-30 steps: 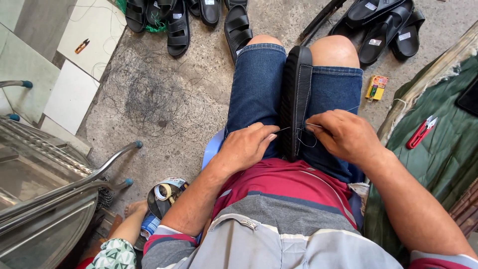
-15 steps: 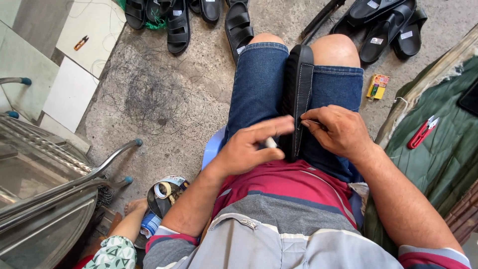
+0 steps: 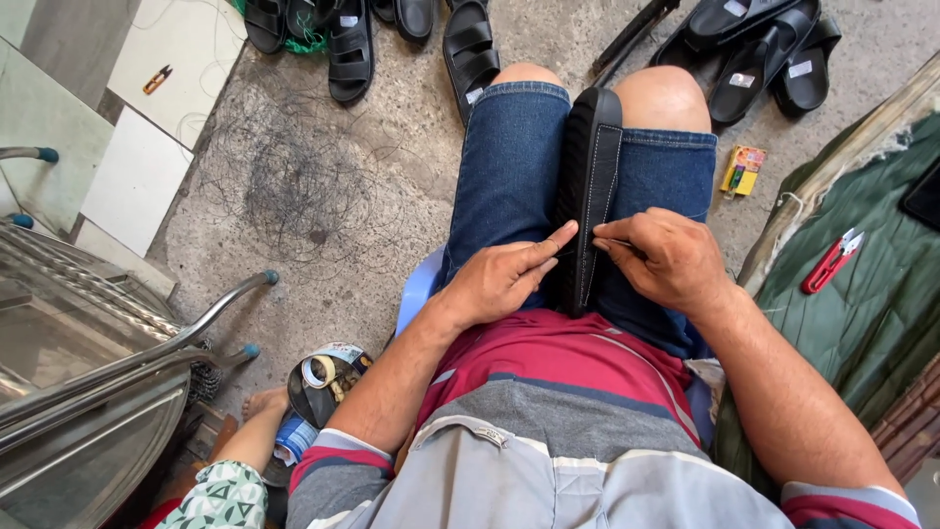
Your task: The person is hand-sewing a black strap onto a sandal, pulling thread through holes to secure it.
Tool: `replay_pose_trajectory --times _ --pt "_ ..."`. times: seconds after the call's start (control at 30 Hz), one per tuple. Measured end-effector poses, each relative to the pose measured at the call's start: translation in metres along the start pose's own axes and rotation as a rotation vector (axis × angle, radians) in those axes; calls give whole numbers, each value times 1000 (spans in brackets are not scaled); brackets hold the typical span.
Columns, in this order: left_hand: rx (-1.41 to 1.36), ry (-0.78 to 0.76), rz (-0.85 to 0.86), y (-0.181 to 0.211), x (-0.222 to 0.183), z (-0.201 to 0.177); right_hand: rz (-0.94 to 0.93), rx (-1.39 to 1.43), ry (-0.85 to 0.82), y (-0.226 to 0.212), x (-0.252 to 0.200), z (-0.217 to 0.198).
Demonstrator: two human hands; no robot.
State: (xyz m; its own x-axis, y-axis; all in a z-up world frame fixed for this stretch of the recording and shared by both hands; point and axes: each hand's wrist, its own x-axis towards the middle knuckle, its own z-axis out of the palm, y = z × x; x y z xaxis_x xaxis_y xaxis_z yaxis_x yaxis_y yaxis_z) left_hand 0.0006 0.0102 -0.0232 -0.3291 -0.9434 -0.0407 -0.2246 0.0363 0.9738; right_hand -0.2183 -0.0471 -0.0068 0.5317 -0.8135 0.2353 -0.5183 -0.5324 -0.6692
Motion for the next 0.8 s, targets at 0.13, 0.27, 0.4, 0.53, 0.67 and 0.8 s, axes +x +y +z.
replay_pose_trajectory --times 0.13,0.27,0.4,0.53,0.67,0.8 --pt "-254 -5 -158 -4 -7 -8 55 113 -63 -18 7 -18" --pt "-275 132 -521 12 -7 -54 256 -28 -577 -18 3 -52" --pt "410 515 -459 8 -7 -68 292 11 -730 -23 11 -78" --pt "476 383 96 24 6 -50 72 -92 -680 -17 22 -76" --pt "417 115 222 31 12 -21 -113 -38 -658 -3 29 -59" --pt "334 -79 51 25 16 -9 -148 -100 -583 4 29 -54"
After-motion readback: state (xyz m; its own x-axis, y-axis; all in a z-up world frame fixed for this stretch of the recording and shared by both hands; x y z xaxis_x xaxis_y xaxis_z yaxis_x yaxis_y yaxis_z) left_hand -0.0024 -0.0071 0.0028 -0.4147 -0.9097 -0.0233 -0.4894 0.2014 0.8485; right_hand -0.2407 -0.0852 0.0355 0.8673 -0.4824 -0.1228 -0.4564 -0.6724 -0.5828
